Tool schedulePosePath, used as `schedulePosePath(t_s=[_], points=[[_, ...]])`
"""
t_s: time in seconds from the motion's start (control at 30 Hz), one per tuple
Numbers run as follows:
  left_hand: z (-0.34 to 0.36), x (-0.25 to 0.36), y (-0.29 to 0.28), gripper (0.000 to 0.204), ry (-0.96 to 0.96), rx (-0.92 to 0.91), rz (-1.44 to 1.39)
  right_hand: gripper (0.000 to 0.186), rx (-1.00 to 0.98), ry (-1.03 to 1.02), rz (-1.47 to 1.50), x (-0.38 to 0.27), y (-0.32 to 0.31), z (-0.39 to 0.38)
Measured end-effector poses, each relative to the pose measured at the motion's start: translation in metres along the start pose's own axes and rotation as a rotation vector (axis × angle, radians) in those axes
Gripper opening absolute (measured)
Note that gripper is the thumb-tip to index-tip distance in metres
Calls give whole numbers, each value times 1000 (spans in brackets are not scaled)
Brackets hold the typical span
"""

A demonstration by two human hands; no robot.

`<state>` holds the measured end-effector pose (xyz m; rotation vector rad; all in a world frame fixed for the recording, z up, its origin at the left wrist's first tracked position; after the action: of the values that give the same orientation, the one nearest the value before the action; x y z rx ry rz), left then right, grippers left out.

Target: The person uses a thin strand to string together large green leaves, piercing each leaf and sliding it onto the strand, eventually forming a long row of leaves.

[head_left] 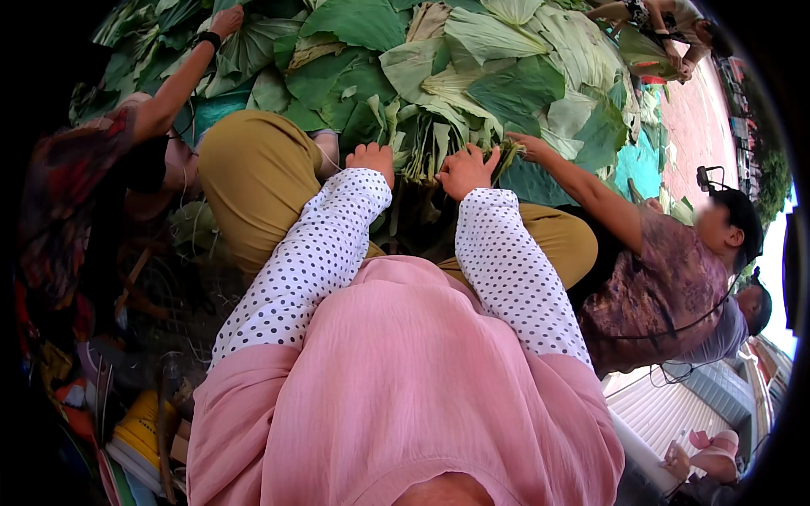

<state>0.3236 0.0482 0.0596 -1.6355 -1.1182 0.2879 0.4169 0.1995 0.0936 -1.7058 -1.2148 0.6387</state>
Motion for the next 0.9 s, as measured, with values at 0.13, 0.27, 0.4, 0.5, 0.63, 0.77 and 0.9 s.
schedulePosePath(t_s=[0.13, 0.27, 0.4, 0.5, 0.63, 0.77, 0.9], points=[[0, 2, -2, 39, -7, -42, -11, 21, 183, 21, 66, 5, 3, 2], [0, -1, -1, 40, -13, -64, -21, 23, 337, -90, 116, -2, 1, -8], [1, -1, 2, 40, -3, -45, -15, 22, 306, -213, 37, -10, 0, -11], [3, -3, 4, 39, -7, -18, 11, 21, 288, -220, 0, -10, 0, -11], [6, -4, 7, 37, 8, 1, 4, 22, 222, -180, 39, -2, 5, -11], [11, -7, 10, 36, 8, 9, 8, 23, 207, -190, 89, -3, 5, -7], [17, -10, 14, 36, 1, 7, 7, 27, 207, -212, 91, -8, 6, -4]])
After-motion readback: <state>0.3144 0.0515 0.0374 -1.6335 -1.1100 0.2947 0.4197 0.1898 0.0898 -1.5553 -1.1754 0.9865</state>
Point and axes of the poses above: each hand's wrist, its own z-axis towards the middle knuckle, its own y-axis out of the palm, x = y × z, the point moved 7 cm from there along z, towards the middle knuckle, and after that the axes turned 3 degrees about -z, right-handed, at the moved point
